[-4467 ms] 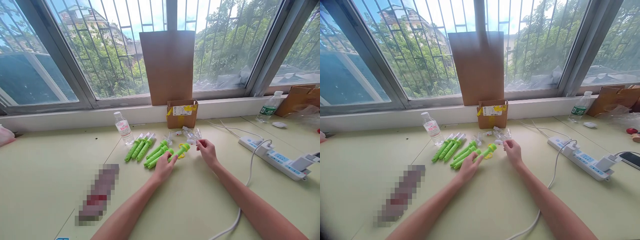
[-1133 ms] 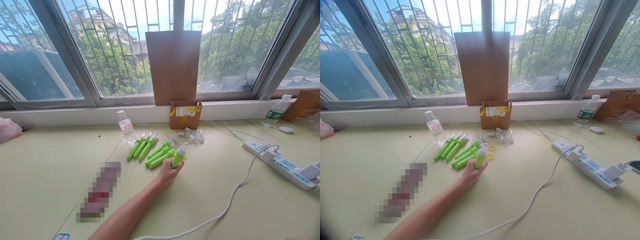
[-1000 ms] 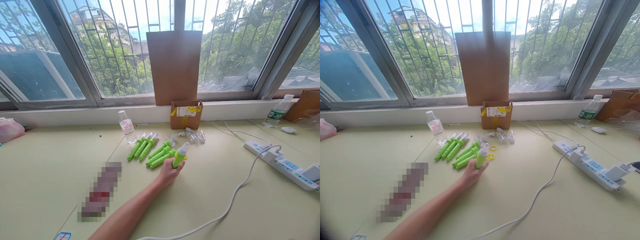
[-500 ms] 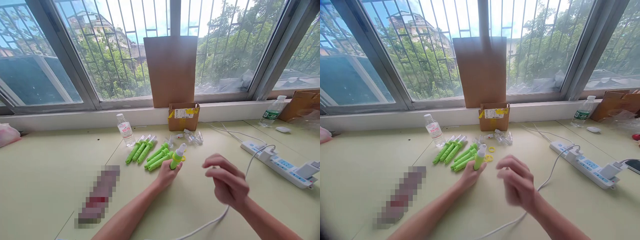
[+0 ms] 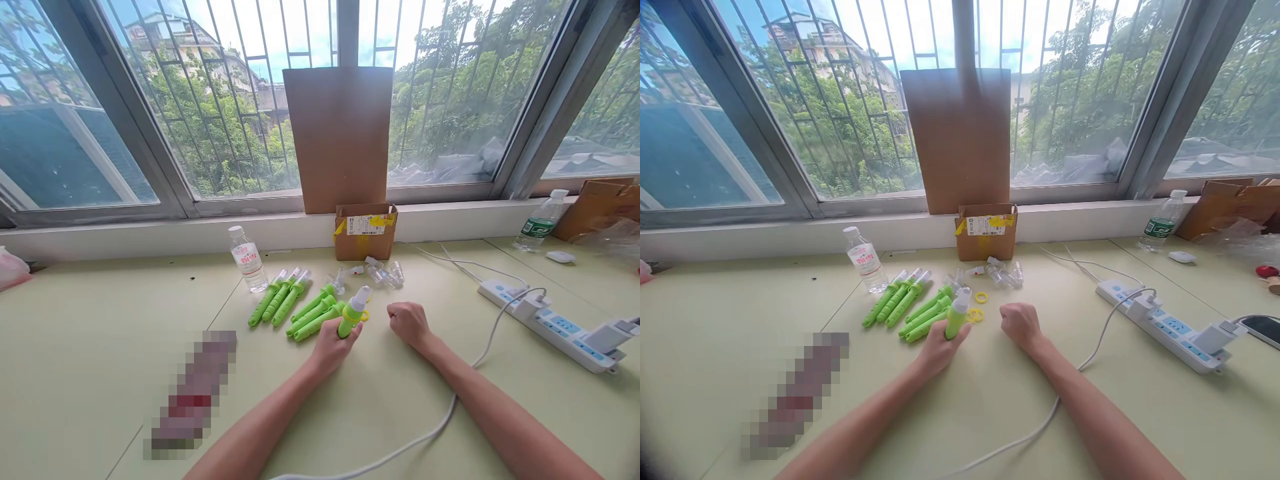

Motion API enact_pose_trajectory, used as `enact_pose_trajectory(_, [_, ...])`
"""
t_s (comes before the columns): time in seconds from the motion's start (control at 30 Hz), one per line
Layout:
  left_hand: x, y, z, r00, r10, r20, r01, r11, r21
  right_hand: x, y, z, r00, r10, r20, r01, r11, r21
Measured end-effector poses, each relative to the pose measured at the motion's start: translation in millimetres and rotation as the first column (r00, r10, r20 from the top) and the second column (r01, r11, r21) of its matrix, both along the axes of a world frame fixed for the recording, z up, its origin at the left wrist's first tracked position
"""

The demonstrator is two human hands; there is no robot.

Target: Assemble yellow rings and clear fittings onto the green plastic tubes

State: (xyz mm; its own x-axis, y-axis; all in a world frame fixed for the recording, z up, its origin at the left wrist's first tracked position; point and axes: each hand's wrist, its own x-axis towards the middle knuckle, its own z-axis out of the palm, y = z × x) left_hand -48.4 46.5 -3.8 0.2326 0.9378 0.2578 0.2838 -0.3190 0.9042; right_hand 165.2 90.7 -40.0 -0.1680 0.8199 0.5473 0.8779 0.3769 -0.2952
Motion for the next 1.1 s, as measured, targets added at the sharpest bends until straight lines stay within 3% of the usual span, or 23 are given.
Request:
enact_pose_trajectory(0.23, [0.7,-0.8,0.3,1.0,0.011,0.013,-0.011,1.0,-0.006,5.1,8.4,4.1,0.995,-0.096,0.028,0.095,0.995,0.04])
enact_pose_trajectory(0.33, [0.4,-0.6,0.0,1.0,0.014,0.005,-0.014,1.0,0.004,8.1,15.2,1.1,0.976,-0.185,0.113,0.179,0.982,0.054])
enact_pose_trajectory(0.5, [-0.9,0.9,-1.7,1.0,0.008,-0.021,-0.008,1.0,0.019,8.4,21.5,-5.6,0.947,-0.218,0.236,0.231,0.972,-0.031])
enact_pose_trajectory(0.57, [-1.2,1.4,-2.2,1.0,0.003,-0.028,-0.003,1.0,0.021,8.0,20.9,-4.3,0.953,-0.207,0.22,0.219,0.975,-0.032])
enact_pose_trajectory(0.77, [-1.1,1.8,-3.0,0.999,0.005,-0.033,-0.005,1.0,0.011,8.5,14.7,4.8,0.939,-0.344,0.009,0.341,0.935,0.101])
enact_pose_trajectory(0.97, [-1.5,2.6,-4.0,0.999,-0.004,-0.035,0.005,1.0,0.02,6.3,9.5,-0.3,0.951,-0.279,0.13,0.289,0.955,-0.061])
enact_pose_trajectory(1.1, [-1.7,3.4,-4.7,0.999,-0.012,-0.034,0.013,0.999,0.034,1.2,0.9,-1.4,0.973,-0.173,0.153,0.194,0.971,-0.14])
